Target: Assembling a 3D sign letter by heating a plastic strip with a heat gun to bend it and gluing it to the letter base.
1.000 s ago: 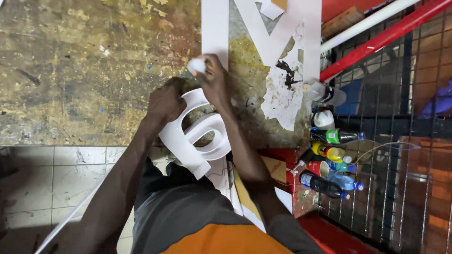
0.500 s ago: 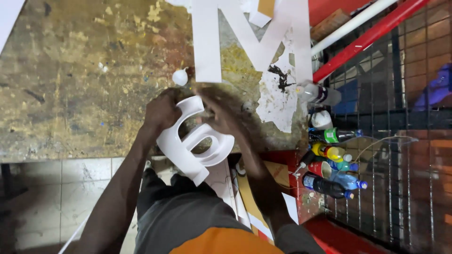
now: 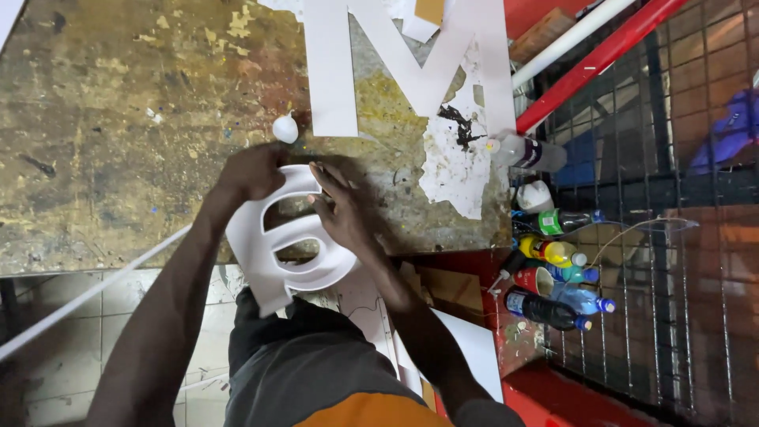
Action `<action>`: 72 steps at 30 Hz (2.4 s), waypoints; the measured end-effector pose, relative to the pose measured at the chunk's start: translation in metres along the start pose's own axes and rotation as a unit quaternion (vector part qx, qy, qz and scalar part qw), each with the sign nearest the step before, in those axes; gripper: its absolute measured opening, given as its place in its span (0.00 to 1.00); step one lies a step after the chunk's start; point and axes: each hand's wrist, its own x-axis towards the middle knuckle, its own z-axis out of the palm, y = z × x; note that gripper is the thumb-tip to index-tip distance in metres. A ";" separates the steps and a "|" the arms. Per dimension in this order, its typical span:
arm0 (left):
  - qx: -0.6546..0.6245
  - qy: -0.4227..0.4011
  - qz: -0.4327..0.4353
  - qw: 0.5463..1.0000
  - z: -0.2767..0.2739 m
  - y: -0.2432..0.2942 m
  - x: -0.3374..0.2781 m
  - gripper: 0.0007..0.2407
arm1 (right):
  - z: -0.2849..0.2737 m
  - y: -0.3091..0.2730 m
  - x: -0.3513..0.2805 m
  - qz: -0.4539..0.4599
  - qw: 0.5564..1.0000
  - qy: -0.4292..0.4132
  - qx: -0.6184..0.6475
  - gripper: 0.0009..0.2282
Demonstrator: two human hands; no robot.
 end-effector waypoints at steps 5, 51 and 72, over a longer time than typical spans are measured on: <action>0.027 -0.007 0.004 1.000 -0.004 -0.002 0.005 0.23 | 0.009 -0.008 -0.008 -0.029 0.994 0.020 -0.102 0.24; 0.169 0.099 0.142 0.970 0.003 -0.059 -0.029 0.19 | 0.058 -0.025 -0.009 0.153 0.982 0.111 0.019 0.35; 0.252 0.043 0.202 0.945 -0.081 -0.069 -0.005 0.18 | 0.106 -0.053 0.044 0.078 0.971 0.226 -0.002 0.14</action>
